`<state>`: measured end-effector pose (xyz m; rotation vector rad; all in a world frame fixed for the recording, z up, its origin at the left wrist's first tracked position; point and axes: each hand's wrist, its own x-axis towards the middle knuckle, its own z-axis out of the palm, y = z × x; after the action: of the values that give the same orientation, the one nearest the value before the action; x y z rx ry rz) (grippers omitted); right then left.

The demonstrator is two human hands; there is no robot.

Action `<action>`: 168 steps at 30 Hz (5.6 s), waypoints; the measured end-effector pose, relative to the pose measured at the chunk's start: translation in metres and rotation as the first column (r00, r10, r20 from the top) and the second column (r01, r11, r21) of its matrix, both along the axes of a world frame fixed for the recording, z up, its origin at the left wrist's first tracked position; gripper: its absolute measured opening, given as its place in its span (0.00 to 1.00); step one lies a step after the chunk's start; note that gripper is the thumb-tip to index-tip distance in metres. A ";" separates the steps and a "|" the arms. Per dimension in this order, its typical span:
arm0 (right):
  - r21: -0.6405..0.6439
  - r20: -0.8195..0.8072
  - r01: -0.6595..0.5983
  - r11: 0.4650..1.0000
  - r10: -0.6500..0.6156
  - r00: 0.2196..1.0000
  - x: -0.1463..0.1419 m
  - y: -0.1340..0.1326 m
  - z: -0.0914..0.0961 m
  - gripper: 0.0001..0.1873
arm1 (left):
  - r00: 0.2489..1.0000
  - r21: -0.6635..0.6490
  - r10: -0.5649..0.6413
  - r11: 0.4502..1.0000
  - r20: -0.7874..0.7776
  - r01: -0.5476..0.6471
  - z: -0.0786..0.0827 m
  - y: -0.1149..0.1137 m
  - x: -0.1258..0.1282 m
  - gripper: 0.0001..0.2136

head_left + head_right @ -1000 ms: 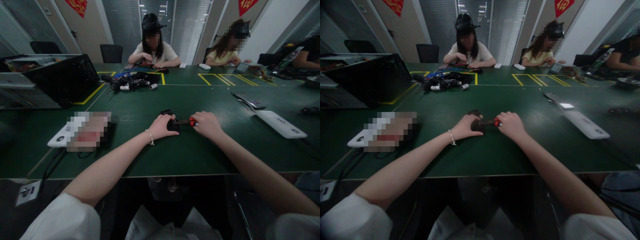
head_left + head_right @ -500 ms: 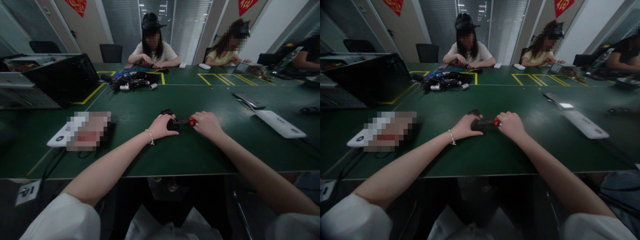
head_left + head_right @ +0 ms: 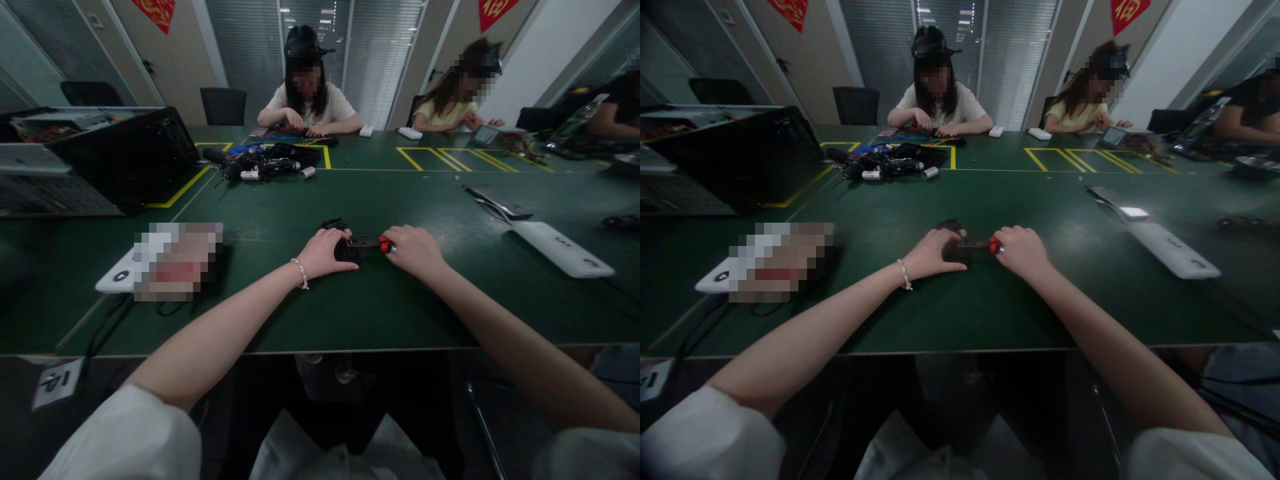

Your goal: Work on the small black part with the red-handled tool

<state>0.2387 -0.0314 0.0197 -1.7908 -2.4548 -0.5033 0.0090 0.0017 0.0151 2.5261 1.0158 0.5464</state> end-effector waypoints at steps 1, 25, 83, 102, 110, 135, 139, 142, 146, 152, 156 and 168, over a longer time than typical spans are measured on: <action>0.009 0.008 -0.008 1.000 0.008 1.000 0.000 0.000 0.001 0.11 | 1.000 0.003 0.001 1.000 0.002 -0.001 -0.001 0.000 0.000 0.26; -0.014 0.030 -0.024 1.000 0.024 0.999 0.001 0.000 0.001 0.13 | 1.000 0.010 0.006 1.000 -0.004 -0.006 -0.002 0.001 0.000 0.26; 0.005 0.054 -0.040 0.999 0.040 0.998 0.001 0.000 0.002 0.14 | 1.000 0.032 0.009 0.999 0.000 -0.009 -0.004 0.001 0.000 0.26; 0.006 0.053 -0.036 0.999 0.036 0.998 0.002 0.002 0.000 0.13 | 1.000 0.043 0.000 0.999 0.013 0.000 -0.006 0.003 0.000 0.26; -0.020 0.027 -0.031 0.999 0.032 0.999 0.002 0.004 -0.002 0.12 | 1.000 0.034 -0.002 0.999 0.001 0.002 -0.007 0.003 0.000 0.26; -0.036 0.017 -0.017 0.999 0.017 1.000 0.002 0.004 -0.002 0.12 | 1.000 0.009 0.015 1.000 -0.016 -0.014 0.000 -0.001 0.001 0.26; -0.041 0.008 -0.023 0.999 0.023 1.000 0.002 0.004 -0.002 0.13 | 1.000 0.014 0.011 1.000 -0.019 -0.010 -0.002 0.000 0.000 0.26; -0.016 0.024 -0.041 0.999 0.041 0.999 0.002 0.003 -0.001 0.13 | 1.000 0.024 0.007 1.000 -0.014 -0.006 -0.003 0.001 0.000 0.26; 0.012 0.048 -0.053 0.999 0.052 0.997 0.001 0.001 0.001 0.14 | 1.000 0.024 0.004 1.000 -0.011 -0.004 -0.002 0.001 0.000 0.26; 0.004 0.029 -0.042 0.999 0.041 0.999 0.001 0.001 0.000 0.14 | 1.000 0.020 0.010 1.000 -0.014 -0.010 -0.002 0.000 0.000 0.26; -0.025 0.038 -0.026 0.999 0.027 0.999 0.000 0.001 0.001 0.13 | 1.000 0.021 0.005 1.000 -0.013 -0.005 -0.003 0.001 0.000 0.26; -0.007 0.042 -0.039 0.999 0.039 0.998 0.001 0.002 0.000 0.13 | 1.000 0.012 0.017 1.000 -0.022 -0.017 -0.002 0.000 0.000 0.27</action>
<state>0.2397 -0.0298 0.0196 -1.7488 -2.5161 -0.5361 0.0089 0.0019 0.0133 2.5419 1.0457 0.5320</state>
